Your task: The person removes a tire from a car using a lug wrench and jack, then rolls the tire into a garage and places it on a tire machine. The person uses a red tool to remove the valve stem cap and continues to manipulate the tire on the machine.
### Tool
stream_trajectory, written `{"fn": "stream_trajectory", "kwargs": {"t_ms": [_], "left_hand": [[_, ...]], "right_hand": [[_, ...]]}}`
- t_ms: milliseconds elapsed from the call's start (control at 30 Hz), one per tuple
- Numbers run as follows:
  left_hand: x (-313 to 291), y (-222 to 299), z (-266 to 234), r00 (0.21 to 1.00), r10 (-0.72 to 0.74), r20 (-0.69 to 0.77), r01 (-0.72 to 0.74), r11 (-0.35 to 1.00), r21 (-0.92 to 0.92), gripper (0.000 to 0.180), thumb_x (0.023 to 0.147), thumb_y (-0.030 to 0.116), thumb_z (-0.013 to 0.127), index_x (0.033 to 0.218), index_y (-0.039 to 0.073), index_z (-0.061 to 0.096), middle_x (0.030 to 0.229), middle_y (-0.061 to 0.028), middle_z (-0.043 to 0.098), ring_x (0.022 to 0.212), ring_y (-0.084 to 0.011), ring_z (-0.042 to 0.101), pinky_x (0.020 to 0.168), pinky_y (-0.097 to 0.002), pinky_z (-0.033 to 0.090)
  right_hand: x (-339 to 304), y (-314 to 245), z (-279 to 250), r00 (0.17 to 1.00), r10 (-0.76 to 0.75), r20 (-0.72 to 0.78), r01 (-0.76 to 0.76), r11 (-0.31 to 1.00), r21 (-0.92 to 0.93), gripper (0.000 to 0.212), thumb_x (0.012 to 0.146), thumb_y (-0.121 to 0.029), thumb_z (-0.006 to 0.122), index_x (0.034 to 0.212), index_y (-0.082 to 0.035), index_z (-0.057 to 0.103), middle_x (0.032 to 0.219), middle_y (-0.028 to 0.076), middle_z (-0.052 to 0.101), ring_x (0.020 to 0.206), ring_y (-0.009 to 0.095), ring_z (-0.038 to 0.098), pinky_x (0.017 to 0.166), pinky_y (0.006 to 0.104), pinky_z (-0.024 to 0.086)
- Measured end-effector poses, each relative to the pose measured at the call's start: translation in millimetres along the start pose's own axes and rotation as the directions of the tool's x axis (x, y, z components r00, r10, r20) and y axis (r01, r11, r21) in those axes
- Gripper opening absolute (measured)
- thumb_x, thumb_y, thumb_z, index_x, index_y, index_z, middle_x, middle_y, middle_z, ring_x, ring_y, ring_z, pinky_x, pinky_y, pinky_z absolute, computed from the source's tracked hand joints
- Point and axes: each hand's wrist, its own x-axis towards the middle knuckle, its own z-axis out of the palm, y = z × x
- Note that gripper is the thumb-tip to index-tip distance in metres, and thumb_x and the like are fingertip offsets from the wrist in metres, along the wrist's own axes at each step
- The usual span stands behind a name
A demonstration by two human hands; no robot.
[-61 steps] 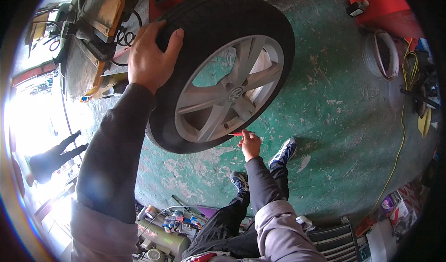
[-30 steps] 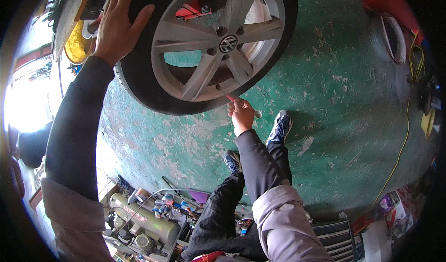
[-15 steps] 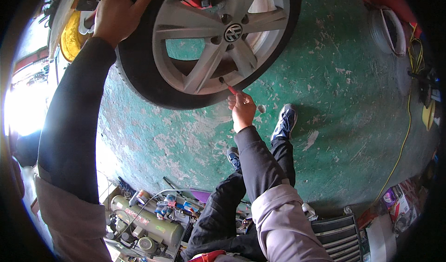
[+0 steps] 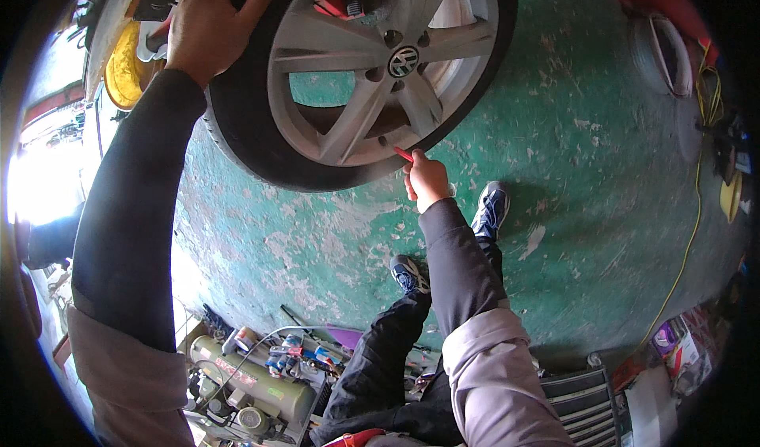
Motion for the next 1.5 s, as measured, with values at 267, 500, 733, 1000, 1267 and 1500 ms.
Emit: {"fn": "stream_trajectory", "kwargs": {"t_ms": [267,500,733,1000,1267,1500], "left_hand": [[0.8,-0.9,-1.8,0.998,0.055,-0.037,-0.055,0.999,0.003,0.076,0.093,0.027,0.076,0.161,0.006,0.047,0.157,-0.0228,0.053,0.142,-0.0439,0.054,0.12,-0.0503,0.044],[2.7,-3.8,-3.6,0.998,0.052,-0.033,-0.051,0.999,0.007,0.078,0.091,0.029,0.077,0.159,0.007,0.048,0.154,-0.0235,0.054,0.14,-0.0457,0.054,0.119,-0.052,0.044],[5.2,-3.7,-3.2,0.999,0.032,-0.035,-0.032,0.999,0.002,0.077,0.09,0.029,0.078,0.158,0.008,0.05,0.151,-0.0229,0.056,0.135,-0.0454,0.056,0.117,-0.0524,0.046],[7.7,0.5,-5.8,1.0,0.011,-0.027,-0.011,1.0,0.005,0.078,0.089,0.029,0.079,0.158,0.008,0.05,0.15,-0.0231,0.056,0.136,-0.0453,0.056,0.116,-0.0524,0.046],[7.3,0.1,-6.0,1.0,-0.028,-0.003,0.028,1.0,-0.006,0.08,0.089,0.03,0.079,0.16,0.009,0.048,0.151,-0.0241,0.054,0.137,-0.046,0.055,0.117,-0.0521,0.046],[6.0,-0.2,-5.5,1.0,-0.019,-0.019,0.019,1.0,0.0,0.08,0.089,0.03,0.079,0.16,0.009,0.047,0.151,-0.0243,0.054,0.137,-0.0461,0.055,0.117,-0.0524,0.047]], "right_hand": [[9.4,9.4,-9.0,0.9,-0.425,0.101,0.434,0.849,-0.301,0.059,0.111,-0.047,0.058,0.076,-0.001,0.066,0.054,0.007,0.059,0.046,0.019,0.061,0.049,0.0401,0.047],[14.8,12.5,-4.1,0.771,-0.631,0.083,0.493,0.508,-0.706,0.05,0.11,-0.04,0.058,0.078,-0.002,0.067,0.073,0.024,0.068,0.072,0.049,0.068,0.064,0.0545,0.053],[12.6,12.9,-21.1,0.591,-0.756,0.28,0.678,0.278,-0.68,0.03,0.107,-0.033,0.068,0.103,-0.004,0.065,0.081,0.024,0.073,0.076,0.046,0.073,0.066,0.0539,0.057],[16.3,9.9,-10.8,0.714,-0.696,0.078,0.607,0.559,-0.564,0.022,0.106,-0.025,0.067,0.119,-0.007,0.065,0.09,0.021,0.075,0.082,0.042,0.075,0.069,0.0513,0.058],[14.4,13.6,-1.9,0.632,-0.775,0.024,0.66,0.522,-0.541,0.021,0.108,-0.025,0.065,0.116,-0.005,0.068,0.086,0.019,0.073,0.08,0.028,0.074,0.071,0.0429,0.055],[13.0,17.2,-5.8,0.576,-0.812,0.094,0.701,0.431,-0.568,0.017,0.108,-0.019,0.065,0.122,-0.009,0.064,0.085,0.021,0.072,0.075,0.04,0.073,0.064,0.0476,0.055]]}}
